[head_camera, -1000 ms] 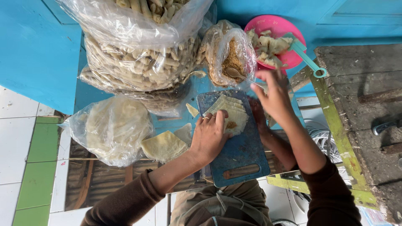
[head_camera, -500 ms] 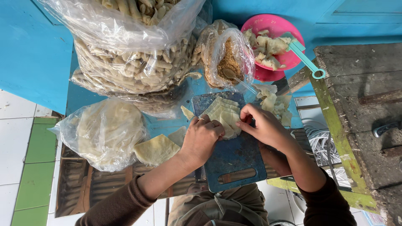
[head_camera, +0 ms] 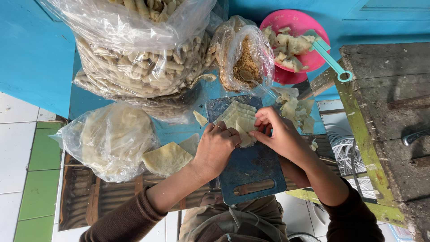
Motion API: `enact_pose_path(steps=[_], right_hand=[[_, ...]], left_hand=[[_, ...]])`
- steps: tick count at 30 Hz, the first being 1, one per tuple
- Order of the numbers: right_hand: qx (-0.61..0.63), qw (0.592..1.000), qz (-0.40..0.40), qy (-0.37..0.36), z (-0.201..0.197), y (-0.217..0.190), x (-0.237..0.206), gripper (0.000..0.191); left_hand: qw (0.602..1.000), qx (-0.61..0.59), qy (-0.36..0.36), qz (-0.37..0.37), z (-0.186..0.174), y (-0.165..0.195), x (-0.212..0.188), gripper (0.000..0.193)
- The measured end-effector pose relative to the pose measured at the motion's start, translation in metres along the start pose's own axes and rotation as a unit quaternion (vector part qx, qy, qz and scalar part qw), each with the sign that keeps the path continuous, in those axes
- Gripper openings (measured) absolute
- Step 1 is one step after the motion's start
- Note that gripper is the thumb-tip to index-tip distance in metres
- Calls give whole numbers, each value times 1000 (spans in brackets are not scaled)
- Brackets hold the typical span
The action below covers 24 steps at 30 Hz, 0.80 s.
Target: The person spoons brown filling from a plastic bag onto flat dough pieces on a cutting board, then folds and pinches the dough closed around the filling and sets the wrapped pastries aside. They repeat this cycle with several dough pieces, occasionally repositioning the dough on the board.
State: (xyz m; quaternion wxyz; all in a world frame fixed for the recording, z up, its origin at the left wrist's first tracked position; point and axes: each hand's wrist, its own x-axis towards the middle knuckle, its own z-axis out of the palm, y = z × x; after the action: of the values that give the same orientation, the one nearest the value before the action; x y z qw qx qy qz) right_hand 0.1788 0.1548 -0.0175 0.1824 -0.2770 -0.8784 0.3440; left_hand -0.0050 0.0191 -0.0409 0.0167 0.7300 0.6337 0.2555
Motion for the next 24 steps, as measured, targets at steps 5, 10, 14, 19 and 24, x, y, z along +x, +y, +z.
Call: enact_pose_path(steps=[5, 10, 14, 19, 24], right_hand=[[-93, 993, -60, 46, 1, -7, 1, 40], [-152, 968, -191, 62, 4, -13, -1, 44], [-115, 983, -144, 16, 11, -17, -4, 46], [-65, 994, -76, -41, 7, -23, -6, 47], [-78, 988, -120, -58, 0, -25, -7, 67]], left_hand=[[1000, -4, 2, 2, -1, 0, -1, 10], [1000, -6, -2, 3, -1, 1, 0, 11], [1000, 15, -14, 8, -2, 1, 0, 15], [998, -46, 32, -16, -1, 3, -1, 11], [982, -142, 93, -78, 8, -2, 5, 8]])
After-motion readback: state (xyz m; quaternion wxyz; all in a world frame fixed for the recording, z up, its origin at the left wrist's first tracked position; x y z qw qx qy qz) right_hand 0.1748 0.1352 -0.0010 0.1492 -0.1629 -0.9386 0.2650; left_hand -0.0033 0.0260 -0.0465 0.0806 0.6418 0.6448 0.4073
